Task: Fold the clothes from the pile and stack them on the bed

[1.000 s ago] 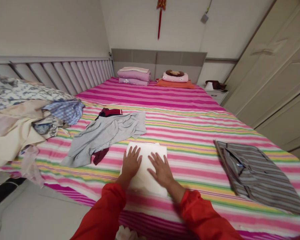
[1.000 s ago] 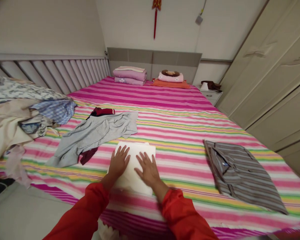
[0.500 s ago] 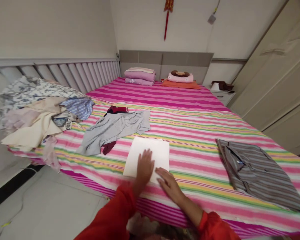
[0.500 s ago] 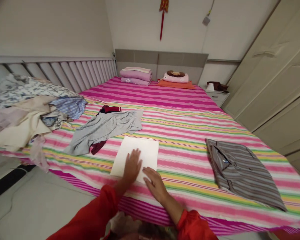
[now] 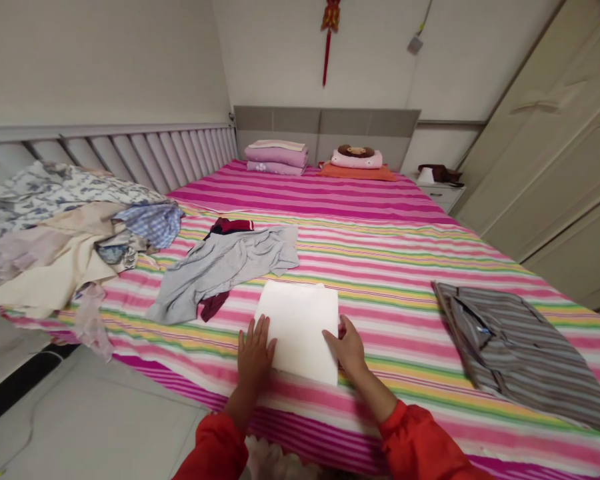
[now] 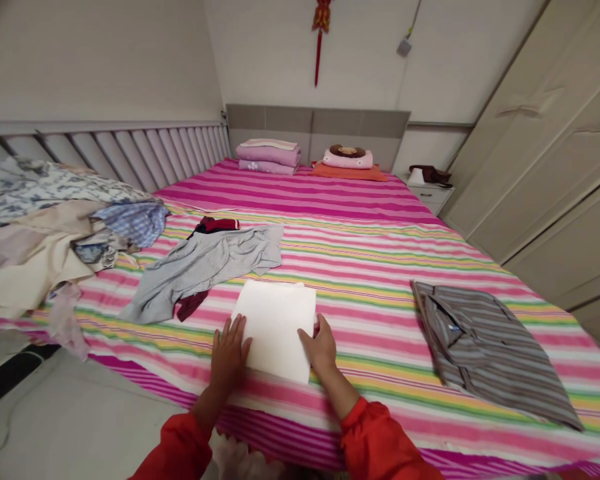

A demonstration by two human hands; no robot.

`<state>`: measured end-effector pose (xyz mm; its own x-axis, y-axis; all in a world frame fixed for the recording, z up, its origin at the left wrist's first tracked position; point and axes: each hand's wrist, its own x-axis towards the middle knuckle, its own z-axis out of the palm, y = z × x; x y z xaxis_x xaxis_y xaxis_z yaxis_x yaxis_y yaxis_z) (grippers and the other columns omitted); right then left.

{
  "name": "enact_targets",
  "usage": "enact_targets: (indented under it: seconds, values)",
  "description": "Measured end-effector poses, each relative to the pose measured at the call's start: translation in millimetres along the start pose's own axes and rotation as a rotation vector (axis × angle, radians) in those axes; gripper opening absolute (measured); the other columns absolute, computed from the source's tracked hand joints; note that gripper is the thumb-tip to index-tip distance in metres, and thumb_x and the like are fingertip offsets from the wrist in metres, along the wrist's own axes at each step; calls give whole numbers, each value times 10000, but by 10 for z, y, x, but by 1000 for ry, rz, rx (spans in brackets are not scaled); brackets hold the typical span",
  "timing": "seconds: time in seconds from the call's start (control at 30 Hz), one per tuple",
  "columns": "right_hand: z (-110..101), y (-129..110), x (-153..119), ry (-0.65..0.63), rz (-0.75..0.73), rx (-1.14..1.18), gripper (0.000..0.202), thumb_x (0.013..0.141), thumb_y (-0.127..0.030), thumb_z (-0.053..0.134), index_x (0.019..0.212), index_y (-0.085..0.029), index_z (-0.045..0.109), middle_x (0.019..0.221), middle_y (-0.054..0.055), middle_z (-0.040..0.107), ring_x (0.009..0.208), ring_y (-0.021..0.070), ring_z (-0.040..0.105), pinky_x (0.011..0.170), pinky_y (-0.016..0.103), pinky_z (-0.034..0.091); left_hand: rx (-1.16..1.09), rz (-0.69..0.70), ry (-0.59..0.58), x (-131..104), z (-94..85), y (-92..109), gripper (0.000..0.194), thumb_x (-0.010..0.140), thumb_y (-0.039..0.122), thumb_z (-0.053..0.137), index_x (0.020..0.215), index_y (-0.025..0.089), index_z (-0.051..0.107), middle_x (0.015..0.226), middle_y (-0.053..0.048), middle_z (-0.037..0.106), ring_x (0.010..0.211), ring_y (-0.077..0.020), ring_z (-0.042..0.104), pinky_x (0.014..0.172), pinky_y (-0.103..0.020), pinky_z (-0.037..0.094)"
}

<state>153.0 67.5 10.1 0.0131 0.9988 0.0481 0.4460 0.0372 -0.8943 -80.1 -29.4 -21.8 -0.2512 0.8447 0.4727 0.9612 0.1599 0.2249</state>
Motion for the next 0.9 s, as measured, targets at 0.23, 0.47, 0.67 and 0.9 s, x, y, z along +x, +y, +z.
enact_targets:
  seconds: [0.23, 0.47, 0.67, 0.9]
  values:
    - [-24, -444, -86, -291, 299, 646, 475, 594, -308, 754, 1026, -167, 619, 942, 91, 749, 773, 245, 691, 682, 361, 554, -568, -77, -119, -115, -83, 563, 687, 866, 477, 560, 1463, 175, 404, 1542, -145, 412, 1464, -321, 296, 1180, -529, 282]
    - [-71, -995, -327, -525, -179, 641, 387, 737, -248, 652, 1122, -220, 677, 975, 34, 724, 867, 212, 651, 792, 341, 535, -1123, -613, -338, 567, -755, 1303, 684, 651, 447, 783, 1228, 159, 557, 1128, -129, 689, 1081, -286, 644, 890, -358, 524]
    - [-260, -1026, -399, -420, -411, 436, 437, 843, -368, 632, 1255, -222, 648, 906, 36, 661, 695, 137, 571, 642, 265, 515, -1409, -695, -324, 898, -1104, 1416, 376, 738, 519, 697, 824, 171, 585, 577, 35, 550, 575, -147, 573, 535, -254, 454]
    - [-1113, -1298, -399, -25, -610, 320, 339, 921, -369, 578, 1218, -218, 646, 1059, 82, 667, 814, 147, 612, 706, 270, 535, -1785, -630, -505, 1365, -1589, 1401, 346, 768, 339, 728, 1020, 122, 635, 877, -100, 749, 810, -225, 713, 765, -330, 570]
